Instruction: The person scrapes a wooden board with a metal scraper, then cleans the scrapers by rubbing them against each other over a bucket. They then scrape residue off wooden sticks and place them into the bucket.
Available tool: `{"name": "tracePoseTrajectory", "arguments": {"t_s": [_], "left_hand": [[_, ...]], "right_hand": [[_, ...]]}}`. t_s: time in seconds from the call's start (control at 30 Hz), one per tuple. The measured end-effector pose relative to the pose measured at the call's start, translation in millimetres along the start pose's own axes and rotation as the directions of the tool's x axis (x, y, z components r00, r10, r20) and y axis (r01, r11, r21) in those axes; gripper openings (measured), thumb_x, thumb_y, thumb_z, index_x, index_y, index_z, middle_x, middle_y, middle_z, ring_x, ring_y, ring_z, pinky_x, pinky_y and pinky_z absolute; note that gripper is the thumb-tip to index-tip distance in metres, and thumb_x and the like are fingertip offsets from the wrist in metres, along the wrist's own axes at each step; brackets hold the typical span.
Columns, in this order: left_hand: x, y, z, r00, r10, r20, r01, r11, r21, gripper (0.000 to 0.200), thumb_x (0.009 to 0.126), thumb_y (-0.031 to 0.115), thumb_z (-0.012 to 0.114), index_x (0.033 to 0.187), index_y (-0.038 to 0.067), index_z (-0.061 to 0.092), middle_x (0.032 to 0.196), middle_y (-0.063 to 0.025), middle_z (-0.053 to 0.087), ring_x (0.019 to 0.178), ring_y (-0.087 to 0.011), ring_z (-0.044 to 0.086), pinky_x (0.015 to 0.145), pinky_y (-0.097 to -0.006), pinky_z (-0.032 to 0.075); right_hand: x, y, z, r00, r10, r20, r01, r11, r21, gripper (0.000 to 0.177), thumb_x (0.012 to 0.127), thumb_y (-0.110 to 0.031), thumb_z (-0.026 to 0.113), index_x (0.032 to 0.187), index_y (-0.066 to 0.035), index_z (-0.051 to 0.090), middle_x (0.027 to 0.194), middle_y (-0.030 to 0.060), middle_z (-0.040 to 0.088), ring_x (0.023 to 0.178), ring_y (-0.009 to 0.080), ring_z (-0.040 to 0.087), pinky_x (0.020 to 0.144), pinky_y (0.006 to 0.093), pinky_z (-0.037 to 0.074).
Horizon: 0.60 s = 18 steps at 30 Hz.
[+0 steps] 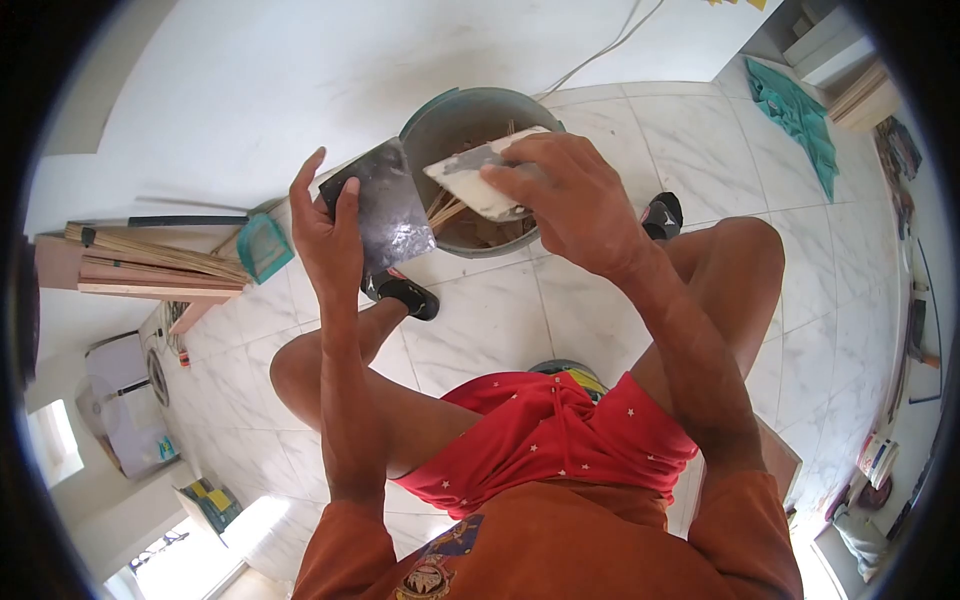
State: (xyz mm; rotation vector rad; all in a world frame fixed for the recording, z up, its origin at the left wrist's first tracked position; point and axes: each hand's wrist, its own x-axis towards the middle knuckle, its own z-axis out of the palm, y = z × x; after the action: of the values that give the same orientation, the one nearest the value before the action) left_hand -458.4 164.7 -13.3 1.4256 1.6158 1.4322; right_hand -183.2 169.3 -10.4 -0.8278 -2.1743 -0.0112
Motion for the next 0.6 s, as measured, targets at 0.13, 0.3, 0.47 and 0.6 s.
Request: {"name": "tracePoseTrajectory", "arguments": {"t_s": [0.13,0.3,0.47,0.6], "left_hand": [[9,-17,1,0.985,0.119,0.121,-0.13,0.988,0.082,0.026,0.1,0.009,0.059,0.126,0.006,0.061,0.092,-0.0025,0.067,0.073,-0.004,0.052,0.066,-0.02,0.042],[4,-21,6,0.943,-0.154,0.296,0.194,0.975,-0.111,0.02,0.101,0.009,0.055,0.119,0.006,0.065,0.092,-0.0021,0.066,0.079,-0.0058,0.053,0.072,-0.0223,0.044],[0,-8,12,0.84,-0.34,0.423,0.458,0.862,-0.218,0.021,0.1,0.009,0.056,0.118,0.005,0.064,0.093,-0.0031,0.066,0.085,-0.0083,0.055,0.076,-0.0228,0.044],[2,-9,17,0.8,-0.342,0.493,0.475,0.863,-0.171,0.022,0.099,0.012,0.058,0.12,0.006,0.064,0.093,-0.0033,0.067,0.085,-0.0081,0.057,0.076,-0.0227,0.046]], "right_hand": [[2,-7,4,0.972,0.225,0.065,-0.233,0.959,0.159,0.03,0.085,-0.002,0.065,0.115,-0.007,0.067,0.101,0.0109,0.065,0.094,0.0324,0.062,0.076,0.0391,0.05],[0,-10,5,0.514,0.769,0.379,-0.793,0.259,0.551,0.03,0.097,-0.026,0.065,0.111,0.0,0.066,0.089,0.0071,0.067,0.08,0.0166,0.063,0.072,0.0316,0.05],[0,-3,23,0.456,0.748,0.482,-0.677,-0.059,0.733,0.033,0.094,-0.023,0.069,0.108,0.007,0.064,0.095,0.0078,0.067,0.079,0.011,0.062,0.071,0.0282,0.053],[-1,5,34,0.38,0.728,0.57,-0.688,-0.19,0.701,0.034,0.092,-0.021,0.07,0.109,0.008,0.064,0.097,0.0095,0.067,0.08,0.013,0.064,0.069,0.0284,0.054]]}}
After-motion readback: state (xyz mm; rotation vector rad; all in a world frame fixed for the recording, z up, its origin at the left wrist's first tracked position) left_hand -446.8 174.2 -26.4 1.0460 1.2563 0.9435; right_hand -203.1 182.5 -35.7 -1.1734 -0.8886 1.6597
